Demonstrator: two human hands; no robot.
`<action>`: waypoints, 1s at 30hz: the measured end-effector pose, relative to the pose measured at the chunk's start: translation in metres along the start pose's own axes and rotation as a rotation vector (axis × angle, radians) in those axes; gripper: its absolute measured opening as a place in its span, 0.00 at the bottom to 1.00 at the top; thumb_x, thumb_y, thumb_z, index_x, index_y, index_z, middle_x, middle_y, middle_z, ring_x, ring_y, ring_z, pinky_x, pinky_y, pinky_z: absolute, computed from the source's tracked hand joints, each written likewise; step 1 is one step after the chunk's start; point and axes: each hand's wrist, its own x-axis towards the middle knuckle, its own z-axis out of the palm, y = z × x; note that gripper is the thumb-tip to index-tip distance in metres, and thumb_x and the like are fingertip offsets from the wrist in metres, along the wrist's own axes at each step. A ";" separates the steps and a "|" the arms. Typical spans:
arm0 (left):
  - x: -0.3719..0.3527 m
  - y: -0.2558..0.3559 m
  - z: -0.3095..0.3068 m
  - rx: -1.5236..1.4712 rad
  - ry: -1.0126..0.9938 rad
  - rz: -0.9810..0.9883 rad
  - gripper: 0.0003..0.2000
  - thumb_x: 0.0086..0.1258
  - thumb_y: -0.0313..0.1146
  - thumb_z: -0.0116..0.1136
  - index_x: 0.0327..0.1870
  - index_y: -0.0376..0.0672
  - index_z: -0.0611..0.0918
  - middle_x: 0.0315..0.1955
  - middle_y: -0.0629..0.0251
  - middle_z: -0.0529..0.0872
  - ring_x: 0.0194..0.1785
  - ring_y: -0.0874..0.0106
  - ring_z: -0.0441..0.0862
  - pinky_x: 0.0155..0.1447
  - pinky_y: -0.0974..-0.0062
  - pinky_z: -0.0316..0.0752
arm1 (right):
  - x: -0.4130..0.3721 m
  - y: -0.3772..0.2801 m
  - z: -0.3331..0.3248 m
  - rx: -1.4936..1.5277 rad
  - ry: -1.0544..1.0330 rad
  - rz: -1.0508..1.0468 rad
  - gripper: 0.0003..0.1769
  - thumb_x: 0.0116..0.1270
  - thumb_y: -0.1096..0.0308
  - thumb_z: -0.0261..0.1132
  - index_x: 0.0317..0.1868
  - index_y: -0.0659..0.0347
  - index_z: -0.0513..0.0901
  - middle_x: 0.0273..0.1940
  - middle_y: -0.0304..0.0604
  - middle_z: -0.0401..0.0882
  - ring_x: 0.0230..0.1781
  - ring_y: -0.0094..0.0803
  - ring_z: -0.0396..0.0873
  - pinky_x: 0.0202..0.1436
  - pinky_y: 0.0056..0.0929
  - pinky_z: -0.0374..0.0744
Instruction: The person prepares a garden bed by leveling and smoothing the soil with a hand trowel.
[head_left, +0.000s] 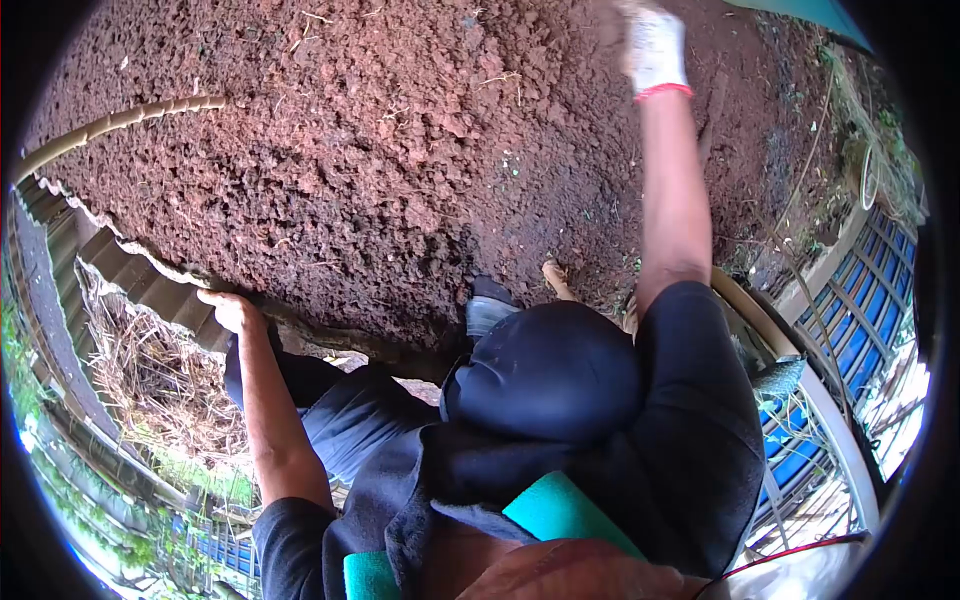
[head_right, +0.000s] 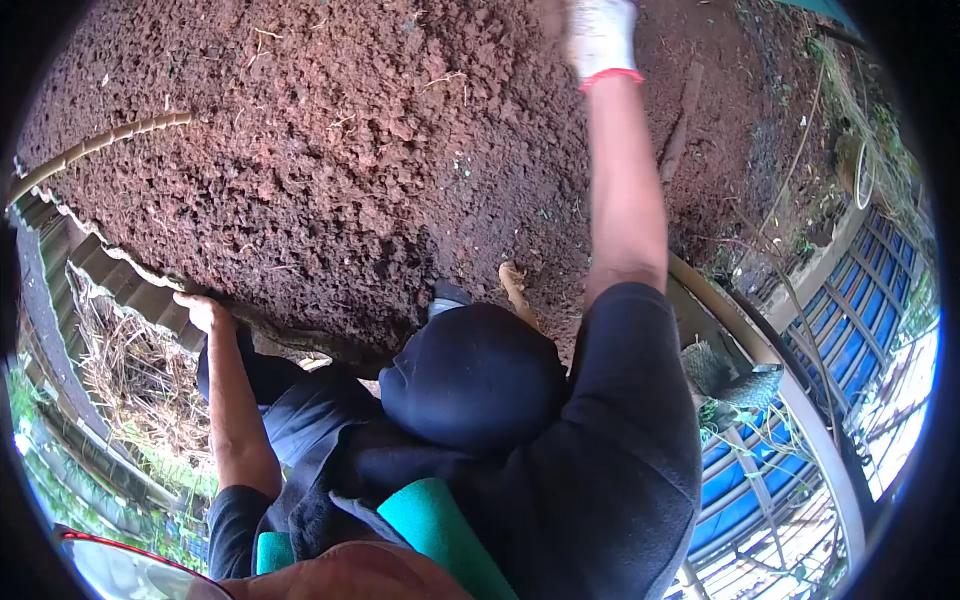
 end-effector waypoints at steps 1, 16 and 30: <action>-0.001 0.001 0.000 0.015 0.008 0.012 0.36 0.74 0.66 0.28 0.69 0.48 0.71 0.55 0.46 0.81 0.57 0.53 0.80 0.61 0.61 0.72 | 0.004 -0.017 -0.014 -0.203 0.050 -0.015 0.10 0.63 0.70 0.63 0.40 0.68 0.84 0.32 0.42 0.84 0.28 0.30 0.80 0.33 0.25 0.77; 0.038 -0.027 0.006 0.092 -0.035 0.067 0.28 0.77 0.61 0.23 0.71 0.59 0.64 0.56 0.43 0.79 0.56 0.48 0.79 0.59 0.56 0.73 | -0.035 0.126 -0.042 0.128 -0.152 0.344 0.14 0.65 0.71 0.64 0.50 0.66 0.84 0.47 0.46 0.86 0.48 0.30 0.83 0.54 0.26 0.78; 0.026 -0.016 0.003 0.089 0.005 -0.053 0.35 0.75 0.65 0.26 0.68 0.50 0.70 0.55 0.42 0.80 0.57 0.49 0.79 0.61 0.57 0.72 | -0.042 -0.065 -0.107 -0.001 -0.290 0.344 0.15 0.61 0.70 0.66 0.48 0.62 0.84 0.46 0.45 0.86 0.52 0.35 0.82 0.57 0.31 0.79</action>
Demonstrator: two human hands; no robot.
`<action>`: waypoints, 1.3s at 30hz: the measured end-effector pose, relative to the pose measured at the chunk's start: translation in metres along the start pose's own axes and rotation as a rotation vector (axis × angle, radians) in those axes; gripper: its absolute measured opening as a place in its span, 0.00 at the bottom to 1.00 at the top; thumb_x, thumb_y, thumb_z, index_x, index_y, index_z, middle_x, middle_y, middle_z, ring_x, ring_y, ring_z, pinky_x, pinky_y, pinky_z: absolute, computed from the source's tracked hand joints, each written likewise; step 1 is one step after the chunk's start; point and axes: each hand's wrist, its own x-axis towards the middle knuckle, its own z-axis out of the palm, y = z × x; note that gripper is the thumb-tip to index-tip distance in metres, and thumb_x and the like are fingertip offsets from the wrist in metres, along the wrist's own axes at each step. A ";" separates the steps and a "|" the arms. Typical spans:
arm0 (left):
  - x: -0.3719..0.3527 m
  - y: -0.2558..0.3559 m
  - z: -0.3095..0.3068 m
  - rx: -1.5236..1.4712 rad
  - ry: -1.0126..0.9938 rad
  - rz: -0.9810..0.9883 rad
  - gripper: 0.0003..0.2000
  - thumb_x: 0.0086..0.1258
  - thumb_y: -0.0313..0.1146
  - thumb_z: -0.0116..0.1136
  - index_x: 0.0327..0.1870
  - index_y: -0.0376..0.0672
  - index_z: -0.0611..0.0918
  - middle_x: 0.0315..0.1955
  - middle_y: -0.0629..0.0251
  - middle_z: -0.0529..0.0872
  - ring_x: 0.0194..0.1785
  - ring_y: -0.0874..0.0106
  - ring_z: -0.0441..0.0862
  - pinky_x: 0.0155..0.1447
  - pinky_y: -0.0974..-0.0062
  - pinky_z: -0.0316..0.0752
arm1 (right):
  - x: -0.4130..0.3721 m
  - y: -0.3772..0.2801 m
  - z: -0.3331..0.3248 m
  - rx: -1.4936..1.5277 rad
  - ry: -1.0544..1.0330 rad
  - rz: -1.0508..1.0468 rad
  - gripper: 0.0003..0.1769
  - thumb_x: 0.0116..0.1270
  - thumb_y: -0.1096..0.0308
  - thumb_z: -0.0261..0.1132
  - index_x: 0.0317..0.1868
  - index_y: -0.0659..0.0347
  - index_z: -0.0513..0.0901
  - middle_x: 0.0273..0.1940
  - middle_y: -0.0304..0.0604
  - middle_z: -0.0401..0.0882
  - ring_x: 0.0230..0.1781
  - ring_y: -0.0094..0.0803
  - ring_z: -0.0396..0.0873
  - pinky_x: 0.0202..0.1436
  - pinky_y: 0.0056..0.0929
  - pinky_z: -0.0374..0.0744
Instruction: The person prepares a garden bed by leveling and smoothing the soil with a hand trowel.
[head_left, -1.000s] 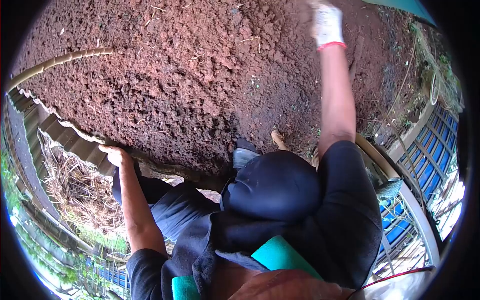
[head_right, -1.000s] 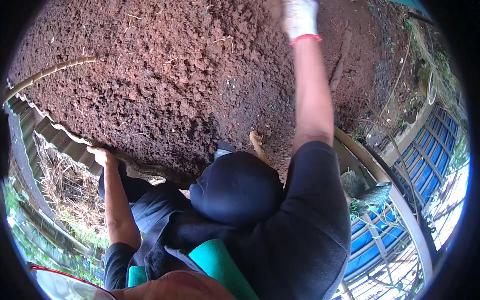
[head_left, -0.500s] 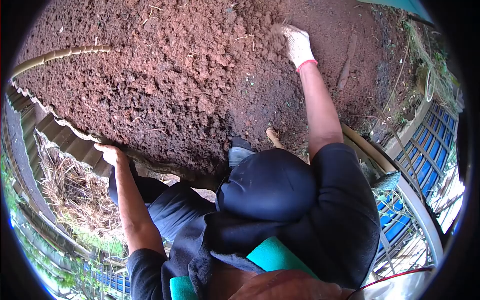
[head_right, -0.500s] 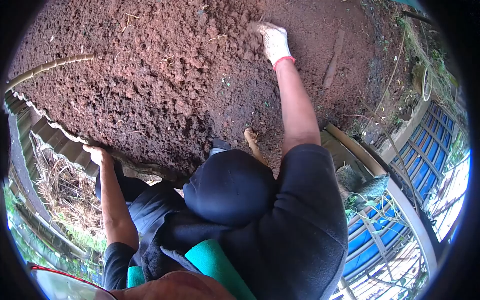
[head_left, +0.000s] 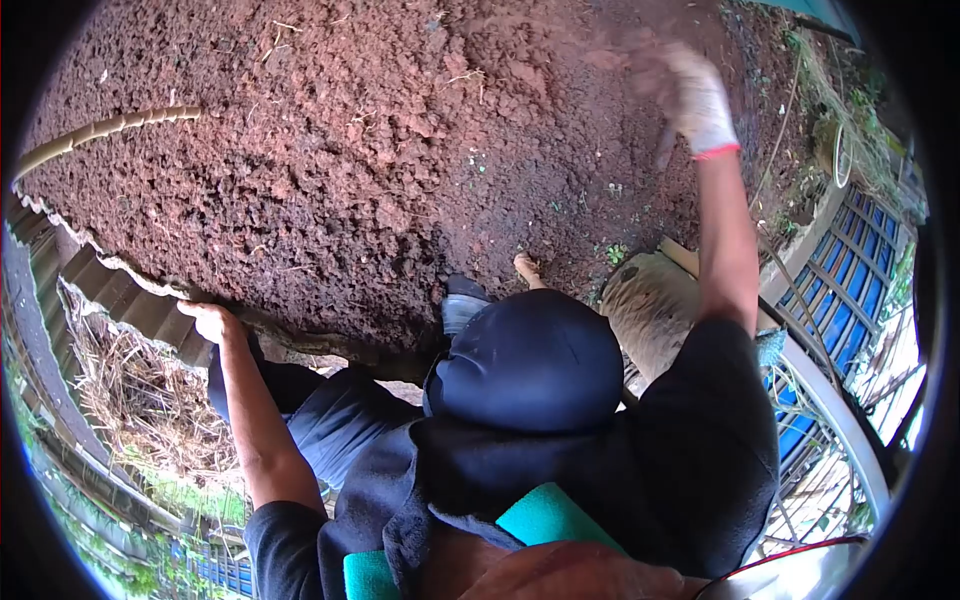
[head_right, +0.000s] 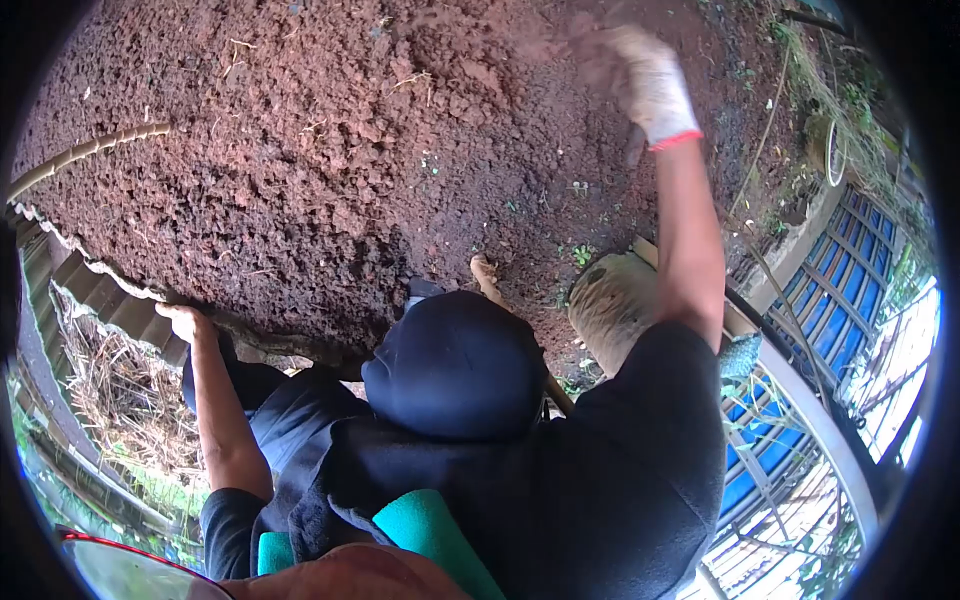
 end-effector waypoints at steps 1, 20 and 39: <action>-0.021 0.016 -0.005 0.018 0.007 -0.090 0.34 0.75 0.64 0.27 0.68 0.48 0.70 0.55 0.43 0.80 0.56 0.50 0.80 0.60 0.57 0.73 | 0.007 0.024 -0.012 -0.664 -0.016 0.038 0.17 0.61 0.65 0.67 0.48 0.65 0.83 0.46 0.46 0.86 0.51 0.36 0.82 0.55 0.32 0.79; -0.017 0.006 -0.006 0.359 0.089 0.344 0.24 0.80 0.51 0.21 0.71 0.54 0.59 0.55 0.46 0.80 0.52 0.49 0.82 0.52 0.54 0.82 | 0.009 0.070 0.011 -1.235 0.425 0.320 0.44 0.62 0.32 0.54 0.48 0.74 0.82 0.51 0.64 0.80 0.57 0.53 0.77 0.60 0.41 0.75; -0.048 0.032 -0.015 0.002 -0.015 -0.048 0.46 0.69 0.71 0.26 0.62 0.31 0.75 0.56 0.43 0.80 0.56 0.48 0.80 0.60 0.56 0.75 | -0.038 -0.030 -0.151 -1.403 1.193 0.012 0.30 0.64 0.43 0.57 0.43 0.65 0.85 0.44 0.64 0.81 0.47 0.57 0.81 0.52 0.46 0.78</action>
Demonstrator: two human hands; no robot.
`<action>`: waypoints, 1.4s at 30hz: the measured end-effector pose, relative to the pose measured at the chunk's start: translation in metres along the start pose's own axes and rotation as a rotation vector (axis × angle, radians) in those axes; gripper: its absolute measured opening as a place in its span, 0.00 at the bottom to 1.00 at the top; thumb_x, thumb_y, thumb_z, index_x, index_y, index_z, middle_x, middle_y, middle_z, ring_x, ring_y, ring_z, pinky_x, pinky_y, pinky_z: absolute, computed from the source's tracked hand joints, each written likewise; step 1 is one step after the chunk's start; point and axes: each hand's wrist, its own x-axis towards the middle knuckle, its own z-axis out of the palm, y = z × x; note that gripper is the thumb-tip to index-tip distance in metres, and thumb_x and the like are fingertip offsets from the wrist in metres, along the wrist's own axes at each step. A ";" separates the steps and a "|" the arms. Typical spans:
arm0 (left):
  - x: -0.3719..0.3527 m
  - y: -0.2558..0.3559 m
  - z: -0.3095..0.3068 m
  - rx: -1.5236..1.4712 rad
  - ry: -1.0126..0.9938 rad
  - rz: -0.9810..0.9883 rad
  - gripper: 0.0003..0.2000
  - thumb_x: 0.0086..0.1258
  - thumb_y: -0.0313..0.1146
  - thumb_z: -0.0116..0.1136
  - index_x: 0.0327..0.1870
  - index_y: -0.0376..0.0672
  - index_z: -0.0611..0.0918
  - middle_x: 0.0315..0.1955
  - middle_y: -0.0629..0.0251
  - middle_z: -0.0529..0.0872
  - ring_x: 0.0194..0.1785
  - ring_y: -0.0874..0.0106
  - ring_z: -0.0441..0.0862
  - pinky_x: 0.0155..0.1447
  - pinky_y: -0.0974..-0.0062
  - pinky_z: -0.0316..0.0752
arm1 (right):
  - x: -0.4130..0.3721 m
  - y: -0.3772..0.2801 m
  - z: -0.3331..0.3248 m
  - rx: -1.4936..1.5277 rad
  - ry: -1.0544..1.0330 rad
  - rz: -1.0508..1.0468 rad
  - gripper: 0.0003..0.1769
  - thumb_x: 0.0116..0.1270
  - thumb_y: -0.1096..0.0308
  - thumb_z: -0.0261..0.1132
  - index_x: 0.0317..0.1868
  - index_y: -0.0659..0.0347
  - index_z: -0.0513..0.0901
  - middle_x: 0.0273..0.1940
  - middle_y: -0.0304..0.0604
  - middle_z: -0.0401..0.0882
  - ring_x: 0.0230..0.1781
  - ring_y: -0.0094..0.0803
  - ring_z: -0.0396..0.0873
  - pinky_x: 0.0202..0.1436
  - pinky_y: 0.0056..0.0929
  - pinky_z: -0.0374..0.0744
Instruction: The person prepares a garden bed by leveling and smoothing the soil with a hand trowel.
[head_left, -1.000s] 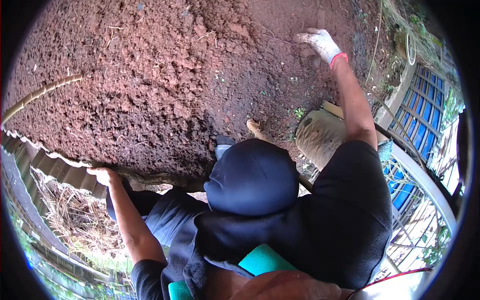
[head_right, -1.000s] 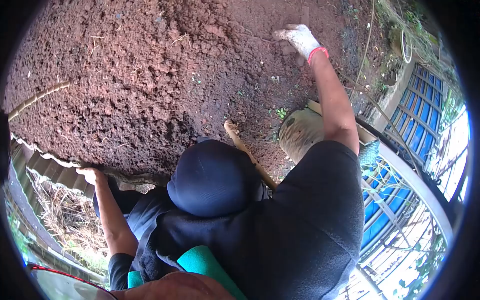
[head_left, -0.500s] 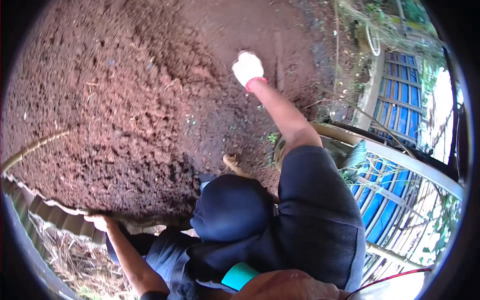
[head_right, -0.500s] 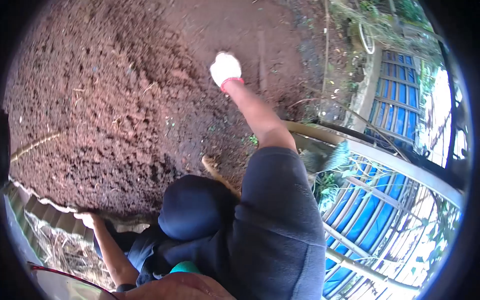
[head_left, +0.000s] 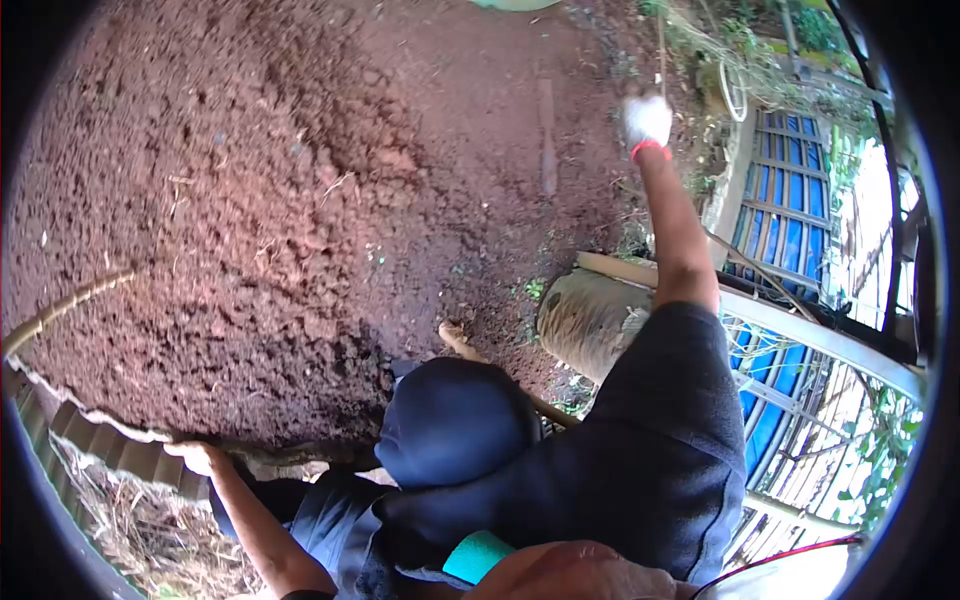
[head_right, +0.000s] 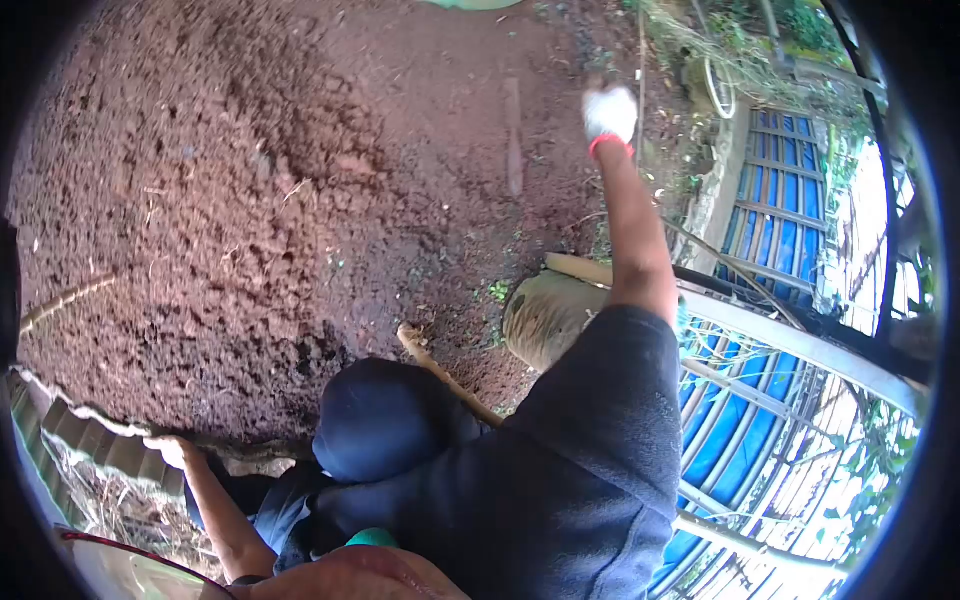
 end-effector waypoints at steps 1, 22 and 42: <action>0.002 -0.011 0.000 0.171 0.060 0.288 0.38 0.74 0.64 0.21 0.67 0.41 0.69 0.54 0.45 0.81 0.53 0.47 0.82 0.57 0.56 0.77 | -0.039 -0.014 0.011 -0.007 -0.078 -0.077 0.27 0.65 0.48 0.56 0.34 0.68 0.85 0.38 0.60 0.83 0.45 0.54 0.82 0.53 0.45 0.78; -0.003 -0.003 0.003 0.020 0.066 0.035 0.50 0.67 0.74 0.28 0.53 0.24 0.79 0.51 0.40 0.82 0.57 0.50 0.79 0.63 0.59 0.70 | -0.187 -0.121 0.092 1.323 -0.756 0.232 0.12 0.55 0.76 0.61 0.41 0.68 0.83 0.29 0.42 0.79 0.20 0.27 0.74 0.27 0.26 0.73; 0.017 -0.019 0.013 0.230 0.134 0.214 0.40 0.76 0.63 0.27 0.52 0.28 0.79 0.38 0.43 0.87 0.43 0.52 0.86 0.51 0.62 0.78 | -0.345 -0.352 0.025 1.042 -0.728 -0.740 0.17 0.68 0.64 0.59 0.54 0.61 0.80 0.49 0.51 0.80 0.48 0.36 0.80 0.48 0.30 0.81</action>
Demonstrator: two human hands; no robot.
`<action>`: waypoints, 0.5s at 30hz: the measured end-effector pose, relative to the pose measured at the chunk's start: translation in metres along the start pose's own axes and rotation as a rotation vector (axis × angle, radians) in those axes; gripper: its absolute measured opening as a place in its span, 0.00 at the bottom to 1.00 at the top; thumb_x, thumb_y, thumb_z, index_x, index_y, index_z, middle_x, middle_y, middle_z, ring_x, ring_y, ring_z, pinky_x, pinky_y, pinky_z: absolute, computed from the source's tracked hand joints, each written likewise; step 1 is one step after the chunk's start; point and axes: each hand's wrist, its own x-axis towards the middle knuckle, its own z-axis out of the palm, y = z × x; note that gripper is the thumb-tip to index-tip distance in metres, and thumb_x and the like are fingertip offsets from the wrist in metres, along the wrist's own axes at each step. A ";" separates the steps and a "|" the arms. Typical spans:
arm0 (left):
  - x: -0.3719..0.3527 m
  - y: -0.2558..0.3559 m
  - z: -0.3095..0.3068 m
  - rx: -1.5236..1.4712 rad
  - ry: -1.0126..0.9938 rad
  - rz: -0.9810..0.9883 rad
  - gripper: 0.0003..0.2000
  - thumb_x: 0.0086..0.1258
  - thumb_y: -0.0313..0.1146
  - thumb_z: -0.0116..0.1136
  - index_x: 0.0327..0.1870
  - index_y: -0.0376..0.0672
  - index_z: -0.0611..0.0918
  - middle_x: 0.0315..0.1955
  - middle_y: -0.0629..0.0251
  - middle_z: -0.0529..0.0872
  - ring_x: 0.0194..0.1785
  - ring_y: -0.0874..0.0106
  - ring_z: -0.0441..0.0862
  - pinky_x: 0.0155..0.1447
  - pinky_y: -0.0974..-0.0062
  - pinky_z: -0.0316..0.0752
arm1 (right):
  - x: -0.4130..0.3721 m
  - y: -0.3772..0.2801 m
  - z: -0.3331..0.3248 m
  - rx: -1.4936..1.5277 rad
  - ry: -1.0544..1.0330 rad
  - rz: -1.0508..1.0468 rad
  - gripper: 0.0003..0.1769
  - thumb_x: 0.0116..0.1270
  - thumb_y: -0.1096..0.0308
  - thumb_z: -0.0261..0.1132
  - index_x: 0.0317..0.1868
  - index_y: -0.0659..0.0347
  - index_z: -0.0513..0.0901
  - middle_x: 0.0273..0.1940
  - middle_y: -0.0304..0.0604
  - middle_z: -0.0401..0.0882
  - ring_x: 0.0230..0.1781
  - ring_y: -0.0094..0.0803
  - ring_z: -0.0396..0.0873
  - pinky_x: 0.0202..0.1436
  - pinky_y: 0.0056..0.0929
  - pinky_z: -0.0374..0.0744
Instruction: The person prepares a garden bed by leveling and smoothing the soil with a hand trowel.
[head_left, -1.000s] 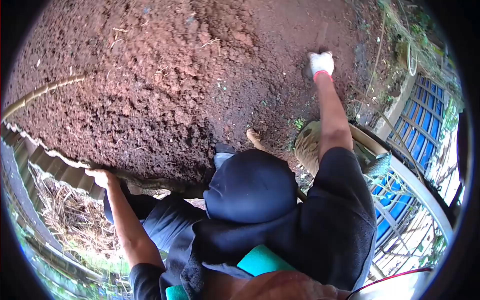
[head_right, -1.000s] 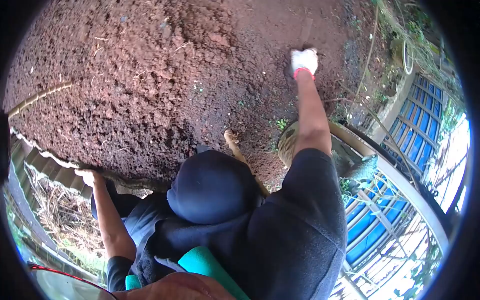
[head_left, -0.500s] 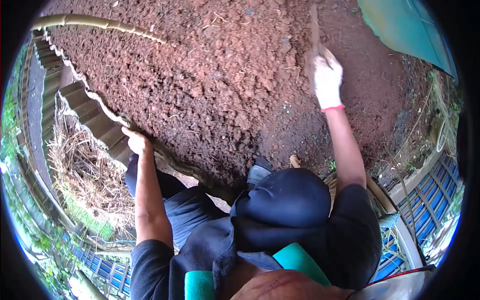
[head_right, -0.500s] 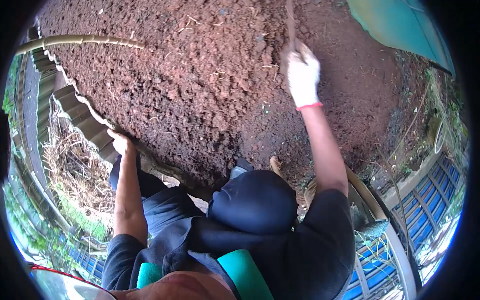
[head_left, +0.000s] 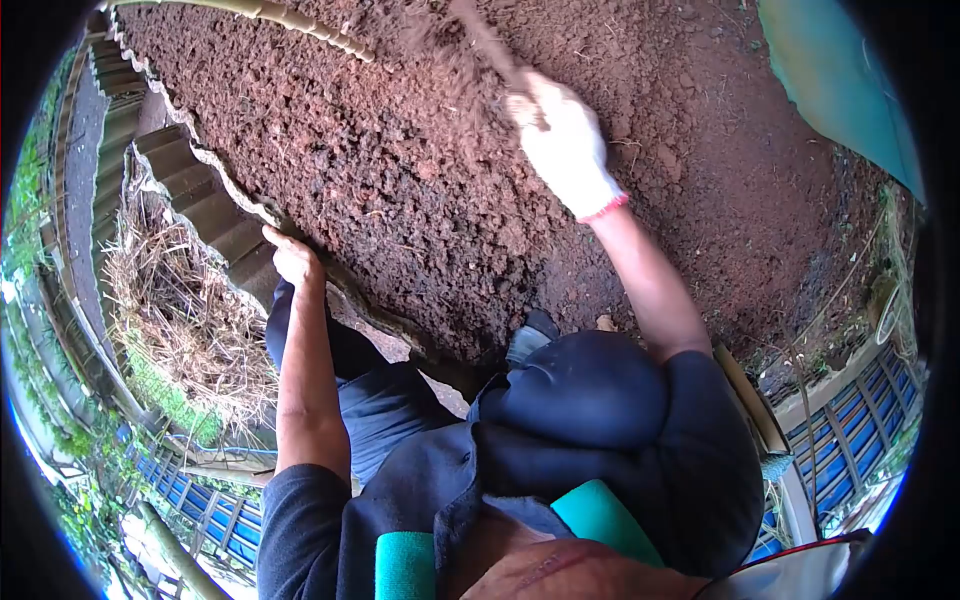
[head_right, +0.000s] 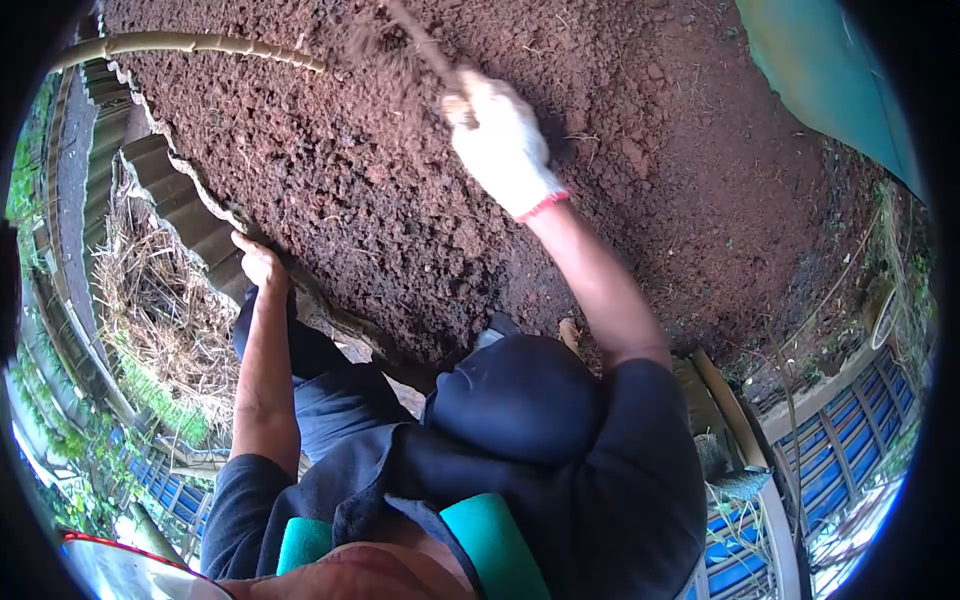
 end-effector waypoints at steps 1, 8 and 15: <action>0.000 -0.001 0.001 0.004 0.002 -0.012 0.42 0.75 0.64 0.27 0.50 0.26 0.81 0.38 0.43 0.87 0.42 0.53 0.86 0.51 0.63 0.79 | -0.001 0.007 -0.008 0.013 0.048 0.001 0.14 0.69 0.65 0.59 0.51 0.61 0.81 0.44 0.49 0.80 0.42 0.35 0.79 0.43 0.29 0.80; -0.005 -0.001 -0.001 -0.006 0.004 -0.017 0.48 0.74 0.67 0.23 0.37 0.21 0.83 0.35 0.36 0.85 0.45 0.49 0.84 0.54 0.61 0.76 | 0.051 0.022 -0.038 -0.085 0.285 0.173 0.15 0.68 0.60 0.63 0.46 0.62 0.82 0.25 0.37 0.79 0.24 0.24 0.75 0.27 0.27 0.72; -0.013 0.009 -0.007 -0.096 0.005 -0.064 0.47 0.74 0.67 0.26 0.38 0.21 0.83 0.36 0.35 0.85 0.46 0.48 0.84 0.54 0.61 0.75 | 0.042 -0.065 0.031 -0.624 -0.342 0.037 0.13 0.69 0.65 0.57 0.50 0.61 0.78 0.29 0.43 0.81 0.27 0.30 0.80 0.31 0.30 0.81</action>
